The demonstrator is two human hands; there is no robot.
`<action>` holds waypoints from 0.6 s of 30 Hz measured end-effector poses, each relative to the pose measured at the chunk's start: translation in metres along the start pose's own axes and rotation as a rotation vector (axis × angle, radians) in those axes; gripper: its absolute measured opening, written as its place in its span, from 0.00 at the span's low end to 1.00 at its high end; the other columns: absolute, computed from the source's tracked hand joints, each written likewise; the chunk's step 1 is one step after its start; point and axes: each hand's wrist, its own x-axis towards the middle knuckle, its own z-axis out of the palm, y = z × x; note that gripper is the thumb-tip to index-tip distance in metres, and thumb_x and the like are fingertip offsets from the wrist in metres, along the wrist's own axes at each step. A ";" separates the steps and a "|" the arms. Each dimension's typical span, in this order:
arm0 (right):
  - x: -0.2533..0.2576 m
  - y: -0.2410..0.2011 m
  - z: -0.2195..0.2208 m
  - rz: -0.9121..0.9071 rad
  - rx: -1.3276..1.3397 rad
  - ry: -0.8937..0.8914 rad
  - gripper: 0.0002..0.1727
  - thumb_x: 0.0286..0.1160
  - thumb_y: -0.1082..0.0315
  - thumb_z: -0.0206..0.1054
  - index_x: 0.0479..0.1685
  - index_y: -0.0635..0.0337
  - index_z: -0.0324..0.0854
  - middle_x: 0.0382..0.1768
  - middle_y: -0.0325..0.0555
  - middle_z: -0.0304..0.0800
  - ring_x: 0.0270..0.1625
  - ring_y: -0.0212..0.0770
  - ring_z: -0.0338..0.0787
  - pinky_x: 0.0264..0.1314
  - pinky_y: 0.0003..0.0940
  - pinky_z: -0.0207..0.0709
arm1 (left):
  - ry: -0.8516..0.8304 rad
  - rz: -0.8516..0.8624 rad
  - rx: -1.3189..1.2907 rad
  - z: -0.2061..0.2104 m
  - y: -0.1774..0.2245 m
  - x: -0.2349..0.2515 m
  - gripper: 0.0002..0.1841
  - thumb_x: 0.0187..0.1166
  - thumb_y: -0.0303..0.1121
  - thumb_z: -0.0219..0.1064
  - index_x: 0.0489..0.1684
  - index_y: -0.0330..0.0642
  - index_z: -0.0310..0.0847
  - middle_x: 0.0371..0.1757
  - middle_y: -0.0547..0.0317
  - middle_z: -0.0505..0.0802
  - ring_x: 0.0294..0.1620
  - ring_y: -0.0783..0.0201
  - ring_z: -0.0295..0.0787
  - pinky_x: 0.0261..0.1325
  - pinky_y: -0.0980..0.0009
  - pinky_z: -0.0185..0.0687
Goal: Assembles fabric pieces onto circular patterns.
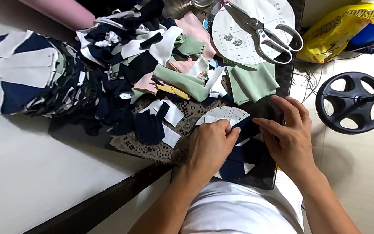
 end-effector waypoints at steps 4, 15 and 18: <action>-0.001 0.007 0.005 0.038 0.028 -0.006 0.12 0.77 0.65 0.66 0.44 0.43 0.96 0.77 0.56 0.79 0.86 0.68 0.64 0.78 0.68 0.59 | -0.006 -0.001 -0.004 0.000 0.000 0.000 0.17 0.78 0.44 0.71 0.19 0.47 0.82 0.13 0.68 0.77 0.16 0.71 0.73 0.23 0.68 0.68; 0.001 0.004 0.009 0.040 0.061 -0.011 0.09 0.75 0.61 0.69 0.41 0.42 0.96 0.78 0.55 0.79 0.87 0.67 0.63 0.81 0.69 0.55 | 0.004 -0.005 0.003 0.001 0.001 0.001 0.18 0.78 0.45 0.71 0.18 0.46 0.81 0.13 0.67 0.76 0.16 0.69 0.73 0.23 0.66 0.68; 0.000 0.009 0.012 0.050 0.108 -0.021 0.09 0.76 0.61 0.68 0.41 0.42 0.96 0.77 0.54 0.79 0.88 0.67 0.61 0.83 0.69 0.52 | 0.026 0.014 0.027 0.002 0.001 0.000 0.18 0.77 0.44 0.72 0.17 0.45 0.80 0.12 0.66 0.75 0.16 0.68 0.72 0.22 0.66 0.66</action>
